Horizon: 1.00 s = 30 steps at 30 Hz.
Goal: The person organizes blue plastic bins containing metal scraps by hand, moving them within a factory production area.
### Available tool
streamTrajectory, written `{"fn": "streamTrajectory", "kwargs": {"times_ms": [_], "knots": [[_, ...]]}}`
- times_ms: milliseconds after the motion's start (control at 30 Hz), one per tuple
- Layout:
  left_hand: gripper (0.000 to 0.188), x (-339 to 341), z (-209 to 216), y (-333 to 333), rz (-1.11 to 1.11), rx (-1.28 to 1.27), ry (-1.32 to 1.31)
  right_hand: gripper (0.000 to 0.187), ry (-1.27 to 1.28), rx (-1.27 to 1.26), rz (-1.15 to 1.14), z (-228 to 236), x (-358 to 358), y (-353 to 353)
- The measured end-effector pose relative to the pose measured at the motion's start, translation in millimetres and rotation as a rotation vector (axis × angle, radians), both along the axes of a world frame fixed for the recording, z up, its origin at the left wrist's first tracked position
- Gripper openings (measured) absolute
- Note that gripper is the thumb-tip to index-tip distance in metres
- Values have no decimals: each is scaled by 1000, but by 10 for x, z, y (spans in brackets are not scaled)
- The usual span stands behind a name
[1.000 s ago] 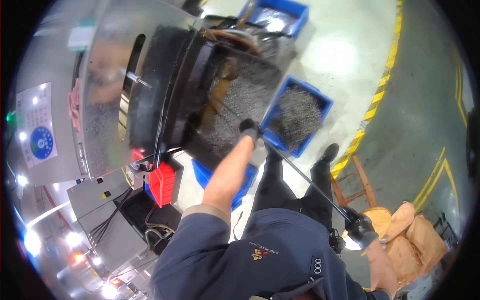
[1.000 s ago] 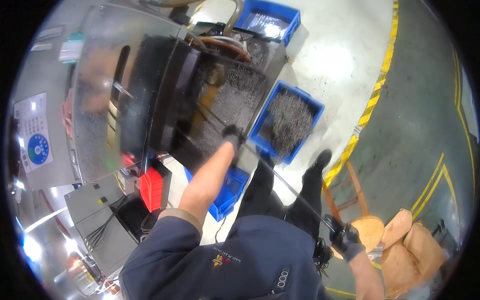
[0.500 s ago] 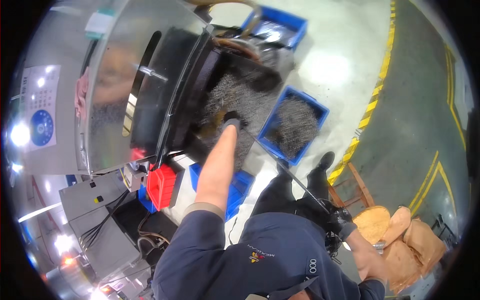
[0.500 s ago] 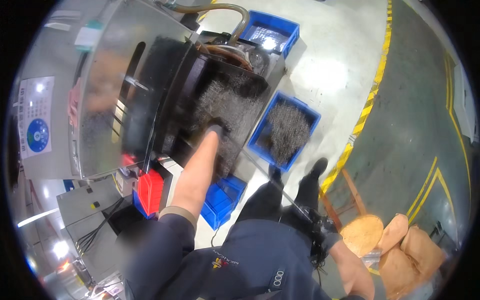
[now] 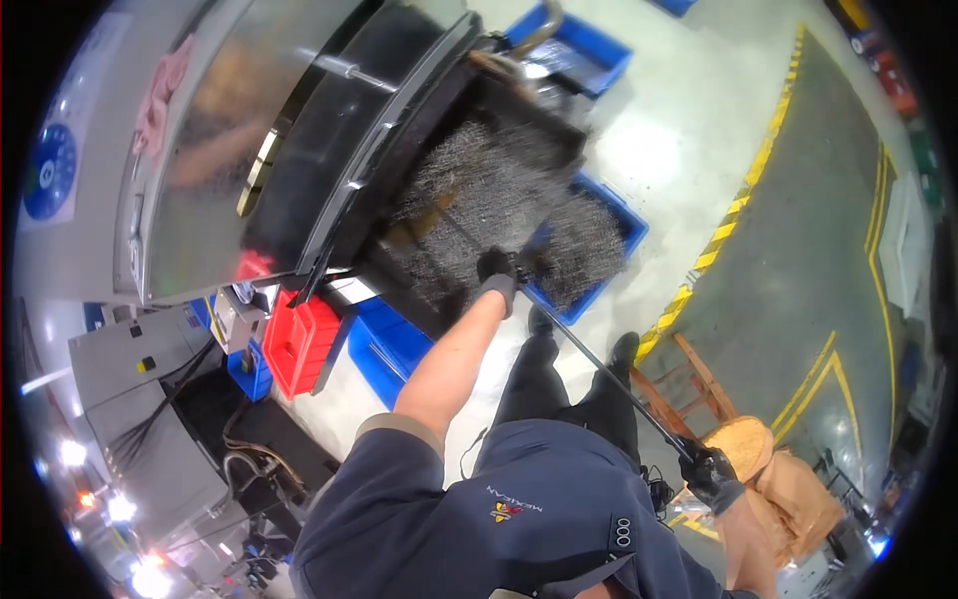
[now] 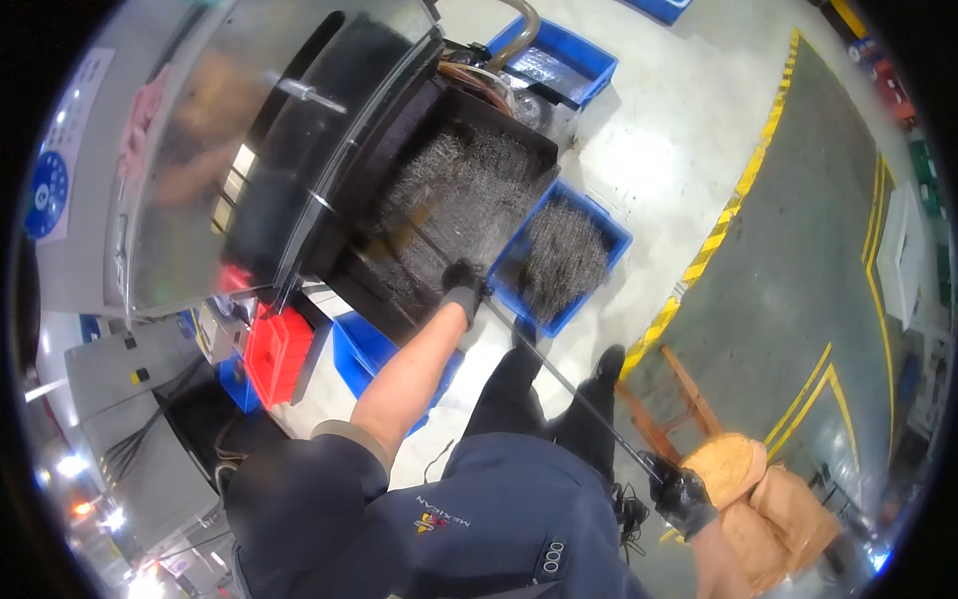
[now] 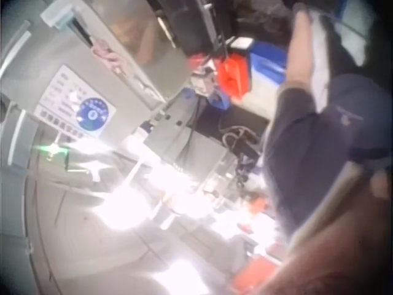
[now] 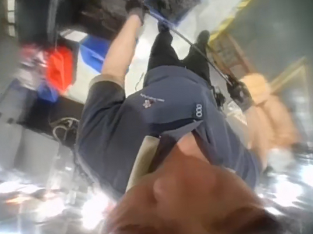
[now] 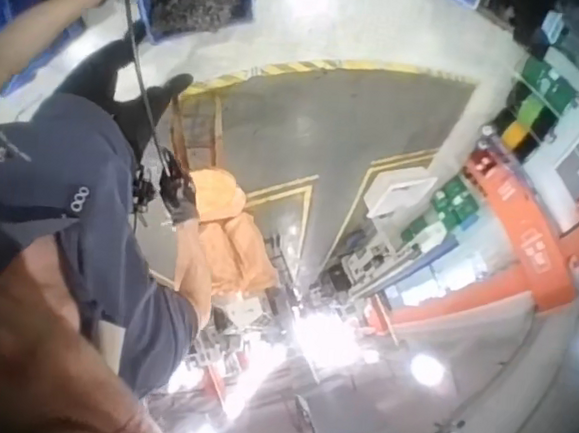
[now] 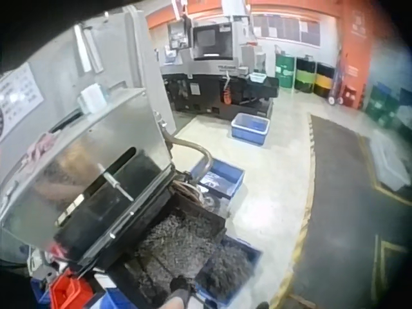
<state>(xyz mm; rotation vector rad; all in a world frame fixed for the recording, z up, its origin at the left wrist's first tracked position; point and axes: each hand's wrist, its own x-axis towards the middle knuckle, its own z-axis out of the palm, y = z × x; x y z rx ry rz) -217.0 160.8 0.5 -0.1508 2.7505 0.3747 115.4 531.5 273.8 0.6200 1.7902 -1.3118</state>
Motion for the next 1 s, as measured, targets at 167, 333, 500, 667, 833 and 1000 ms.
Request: {"fn": "streamTrajectory", "kwargs": {"times_ms": [167,333,500,667,833,1000], "knots": [[31,215,268,438,96,-42,-45,35,209,346,503,235,-176,282],[41,626,80,880,283,311,63,34,177,224,386,198,102,834],[40,989,-291,1306,311,187,118,32,468,299,692,-13,558,1556],[35,1148,-371,1517,503,526,128,34,231,390,717,-189,735,1918],[35,1126,-54,1349,325,261,164,28,541,375,669,-389,705,1640],[36,789,345,634,238,259,-2,31,697,213,550,-573,608,1020]]}}
